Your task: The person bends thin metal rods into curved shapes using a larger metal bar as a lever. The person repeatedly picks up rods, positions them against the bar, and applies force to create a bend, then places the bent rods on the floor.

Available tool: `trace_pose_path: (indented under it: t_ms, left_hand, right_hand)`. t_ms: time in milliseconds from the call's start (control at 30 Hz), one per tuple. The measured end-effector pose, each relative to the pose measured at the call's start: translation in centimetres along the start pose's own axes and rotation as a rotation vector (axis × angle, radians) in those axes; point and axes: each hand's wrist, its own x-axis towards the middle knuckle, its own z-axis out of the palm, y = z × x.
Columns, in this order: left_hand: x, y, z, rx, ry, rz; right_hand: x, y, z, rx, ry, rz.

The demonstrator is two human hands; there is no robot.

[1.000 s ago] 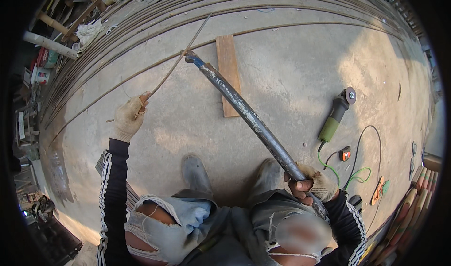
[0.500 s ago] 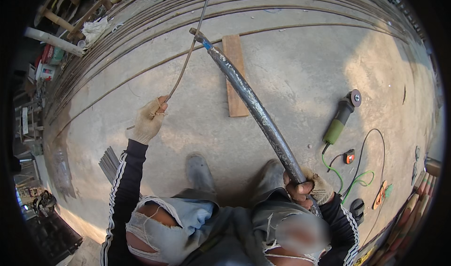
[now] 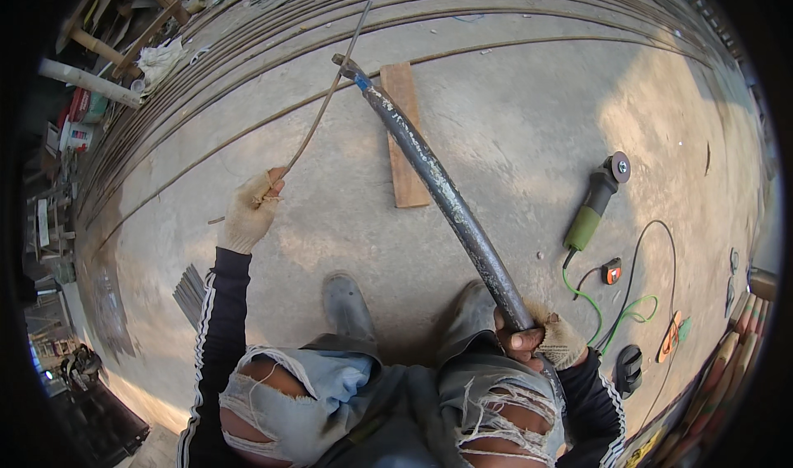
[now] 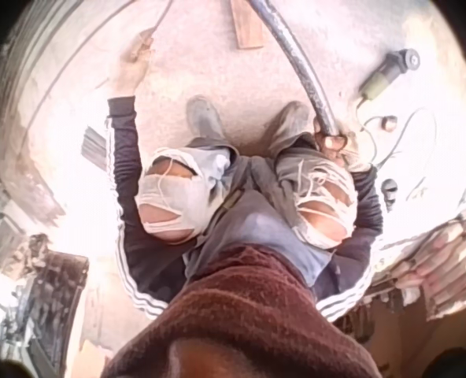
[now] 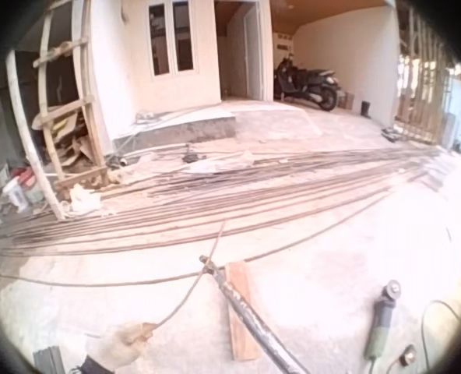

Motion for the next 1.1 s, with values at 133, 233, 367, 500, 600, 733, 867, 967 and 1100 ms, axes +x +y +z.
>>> trace_pose_path:
  t_ms: [133,233,367,500,600,733,867,967,1100]
  left_hand:
    - [0.3,-0.6,-2.7,0.172,-0.100,0.004]
    - [-0.5,-1.1,-2.3,0.196,-0.108,-0.052]
    - [-1.2,-1.4,0.6,0.054,0.024,-0.004]
    - [-1.0,-1.1,2.0,-0.034,0.059,-0.013]
    - [-1.1,-0.7,2.4,-0.014,0.036,-0.087]
    - [-1.3,-0.2,4.1,-0.044,0.075,-0.102]
    - [-2.2,0.1,5.4,0.000,0.158,-0.074]
    - [-2.8,0.6,5.5,-0.007,0.160,-0.097]
    - [-3.4,1.4,5.3,0.028,0.132,-0.143]
  right_hand:
    - [-0.8,-0.6,-0.1,0.139,-0.036,0.055]
    - [-0.4,-0.5,0.1,0.073,-0.063,-0.001]
    - [-0.1,-0.1,0.7,0.076,0.008,0.054]
    - [0.0,0.1,1.1,0.057,0.050,0.041]
    - [-0.2,0.3,1.2,0.062,0.085,0.047]
    - [-0.3,0.8,1.0,0.089,0.097,0.050]
    - [-0.5,1.2,0.3,0.061,0.102,0.041]
    - [-0.6,1.3,0.0,0.063,0.084,0.050]
    - [-0.7,1.4,-0.1,0.055,0.085,0.062]
